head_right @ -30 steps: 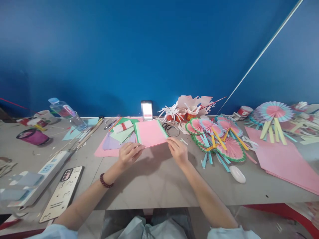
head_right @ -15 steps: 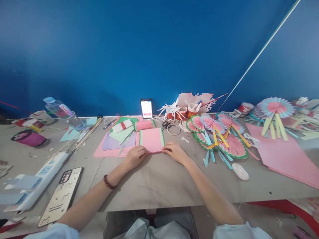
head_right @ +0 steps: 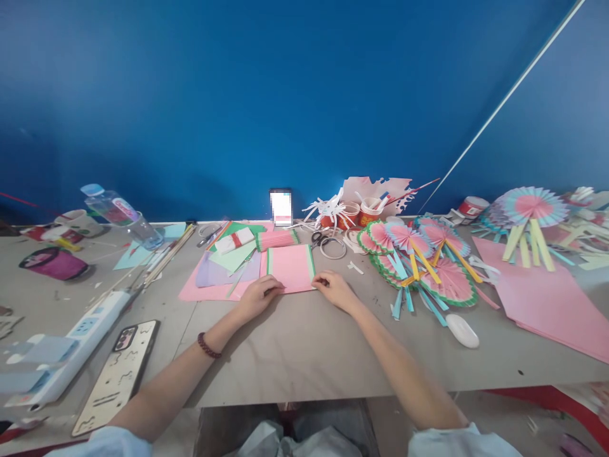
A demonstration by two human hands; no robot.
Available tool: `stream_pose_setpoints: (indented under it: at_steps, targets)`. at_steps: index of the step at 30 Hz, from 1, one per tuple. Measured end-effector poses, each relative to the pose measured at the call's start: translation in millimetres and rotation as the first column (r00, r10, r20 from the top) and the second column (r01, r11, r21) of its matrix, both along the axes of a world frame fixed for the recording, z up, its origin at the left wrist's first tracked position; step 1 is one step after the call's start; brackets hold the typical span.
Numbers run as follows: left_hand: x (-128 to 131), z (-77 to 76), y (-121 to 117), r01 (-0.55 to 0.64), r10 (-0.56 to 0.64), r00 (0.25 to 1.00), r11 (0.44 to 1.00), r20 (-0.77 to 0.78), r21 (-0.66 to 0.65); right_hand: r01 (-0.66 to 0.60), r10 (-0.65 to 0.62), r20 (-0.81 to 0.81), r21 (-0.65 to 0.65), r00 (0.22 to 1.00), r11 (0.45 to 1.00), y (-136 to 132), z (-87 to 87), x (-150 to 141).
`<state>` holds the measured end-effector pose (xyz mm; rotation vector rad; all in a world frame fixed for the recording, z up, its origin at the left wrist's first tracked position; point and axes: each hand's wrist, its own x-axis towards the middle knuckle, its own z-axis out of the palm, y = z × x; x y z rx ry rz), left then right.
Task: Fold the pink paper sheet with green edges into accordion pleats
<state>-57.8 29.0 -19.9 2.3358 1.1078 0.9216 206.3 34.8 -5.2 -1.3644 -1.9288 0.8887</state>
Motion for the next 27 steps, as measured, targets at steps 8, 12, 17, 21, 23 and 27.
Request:
stream_pose_setpoints:
  at_steps: [8, 12, 17, 21, 23, 27]
  targets:
    - [0.2, -0.9, 3.1, -0.025, 0.026, 1.0, 0.998, 0.014, -0.061, 0.029, -0.029, -0.004, -0.003, 1.0, 1.0, 5.4, -5.3, -0.6]
    - [-0.3, 0.0, 3.6, -0.009, 0.01, 1.0, 0.998, 0.015, -0.069, 0.023, -0.024, -0.009, -0.006, 1.0, 1.0, 5.4, -5.0, -0.5]
    - [0.1, -0.6, 2.9, -0.011, 0.012, 1.0, 0.999, 0.01, -0.052, 0.026, -0.026, -0.018, 0.006, 0.999, 1.0, 2.6, -6.0, -0.8]
    - [1.4, 0.0, 2.4, -0.017, 0.017, 1.0, 0.997, 0.002, -0.069, 0.025, -0.025, -0.022, 0.019, 0.999, 0.999, 1.4, -7.1, -0.9]
    - [1.8, 0.4, 2.6, -0.025, 0.025, 1.0, 0.997, 0.003, -0.08, 0.021, -0.02, -0.021, 0.022, 1.0, 1.0, 1.5, -6.8, -1.1]
    - [2.1, 0.5, 3.8, -0.025, 0.028, 0.999, 0.995, 0.027, -0.099, 0.01, -0.009, -0.018, 0.024, 1.0, 1.0, 2.2, -5.1, -1.6]
